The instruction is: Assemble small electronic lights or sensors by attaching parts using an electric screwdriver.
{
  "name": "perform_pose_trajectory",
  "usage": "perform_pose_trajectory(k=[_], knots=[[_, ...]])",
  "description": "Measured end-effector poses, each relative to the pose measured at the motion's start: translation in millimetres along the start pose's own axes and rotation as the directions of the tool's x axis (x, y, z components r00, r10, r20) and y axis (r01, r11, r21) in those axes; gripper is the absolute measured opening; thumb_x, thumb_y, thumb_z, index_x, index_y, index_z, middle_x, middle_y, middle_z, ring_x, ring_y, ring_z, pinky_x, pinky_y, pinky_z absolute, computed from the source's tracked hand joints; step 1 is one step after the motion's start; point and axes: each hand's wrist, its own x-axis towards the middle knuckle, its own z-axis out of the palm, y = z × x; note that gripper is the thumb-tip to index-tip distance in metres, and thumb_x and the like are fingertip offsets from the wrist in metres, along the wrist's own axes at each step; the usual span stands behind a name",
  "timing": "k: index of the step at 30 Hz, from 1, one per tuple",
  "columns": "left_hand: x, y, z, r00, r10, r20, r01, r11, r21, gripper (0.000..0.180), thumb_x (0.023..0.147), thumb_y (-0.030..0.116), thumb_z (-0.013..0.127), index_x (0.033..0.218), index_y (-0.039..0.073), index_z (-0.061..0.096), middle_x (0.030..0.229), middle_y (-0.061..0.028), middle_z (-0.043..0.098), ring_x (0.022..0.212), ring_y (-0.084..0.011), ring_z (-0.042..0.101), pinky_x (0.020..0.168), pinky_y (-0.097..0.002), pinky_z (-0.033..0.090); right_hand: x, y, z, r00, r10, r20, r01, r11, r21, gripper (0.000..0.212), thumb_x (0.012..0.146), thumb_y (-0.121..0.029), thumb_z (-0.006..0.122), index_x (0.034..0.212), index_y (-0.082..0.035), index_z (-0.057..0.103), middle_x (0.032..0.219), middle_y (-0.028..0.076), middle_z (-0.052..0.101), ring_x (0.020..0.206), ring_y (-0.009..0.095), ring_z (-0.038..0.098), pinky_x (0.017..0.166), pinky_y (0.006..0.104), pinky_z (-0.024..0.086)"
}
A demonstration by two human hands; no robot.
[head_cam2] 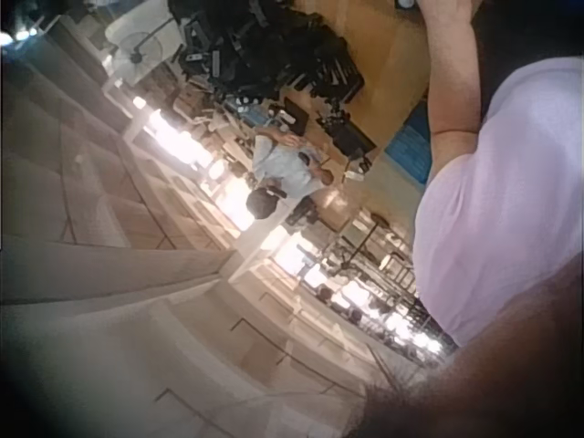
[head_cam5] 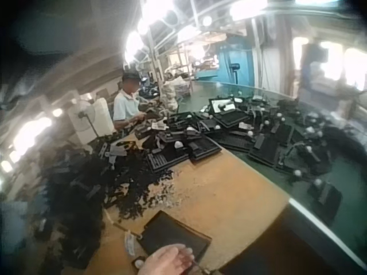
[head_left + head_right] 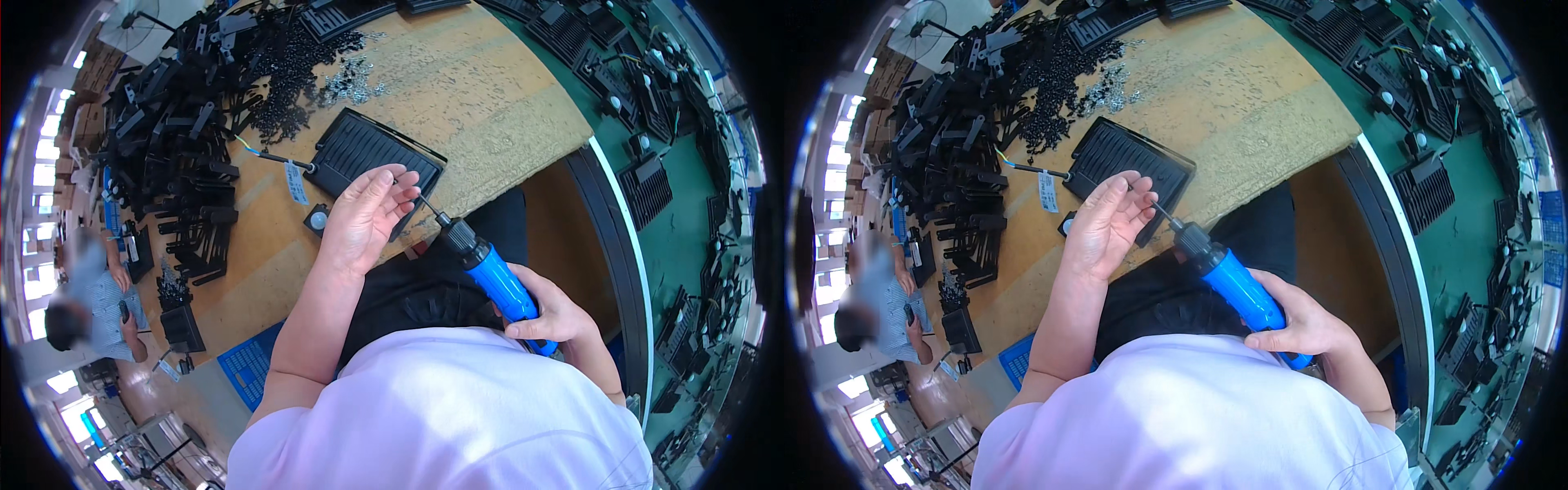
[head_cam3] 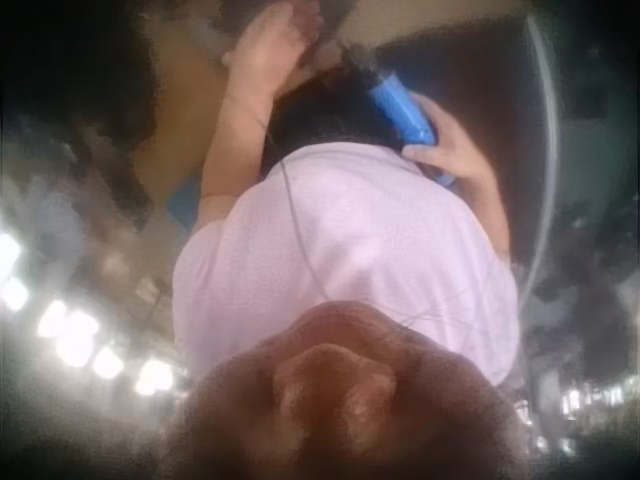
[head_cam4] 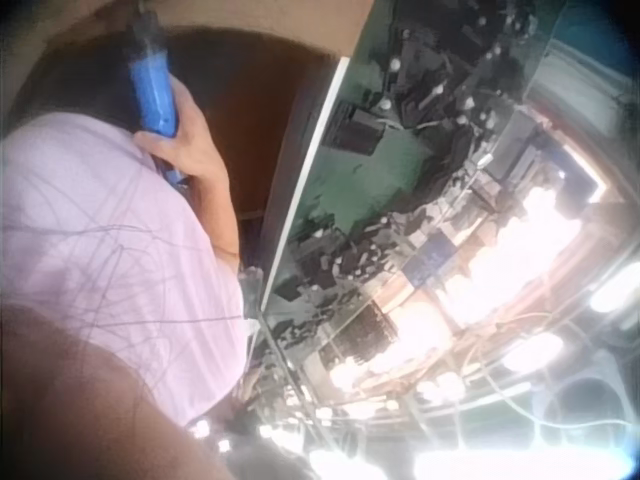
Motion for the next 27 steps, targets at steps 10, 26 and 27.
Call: perform_pose_trajectory(k=[10,26,27], knots=[[-2.1,-16.9,11.6,0.993,-0.009,0.121,0.003,0.999,0.047,0.023,0.097,0.022,0.058,0.113,0.007,0.062,0.11,-0.0107,0.066,0.102,-0.023,0.062,0.091,-0.0358,0.046,-0.8,14.6,-1.1,0.999,-0.035,0.006,0.035,0.998,-0.056,0.095,0.071,-0.044,0.08,0.144,-0.001,0.035,0.117,0.019,0.057,0.106,0.029,0.058,0.092,0.0392,0.046],[-7.5,-9.6,12.8,0.797,0.553,0.242,-0.374,0.138,0.917,0.024,0.093,0.007,0.057,0.116,0.005,0.062,0.112,-0.0093,0.064,0.103,-0.0187,0.057,0.091,-0.0312,0.044,-10.5,36.6,-16.5,0.997,-0.022,0.078,0.003,0.975,0.224,0.093,0.07,-0.039,0.084,0.142,-0.003,0.036,0.098,0.012,0.059,0.09,0.021,0.061,0.079,0.0321,0.05],[-4.9,-10.0,8.4,0.733,0.548,0.403,-0.392,-0.144,0.909,0.025,0.084,0.004,0.064,0.109,0.007,0.065,0.109,-0.0087,0.064,0.103,-0.0248,0.057,0.092,-0.0351,0.044,-11.9,41.8,-19.6,0.997,-0.019,0.078,0.001,0.974,0.226,0.093,0.07,-0.039,0.084,0.142,-0.003,0.036,0.098,0.012,0.059,0.09,0.021,0.061,0.079,0.0321,0.05]])
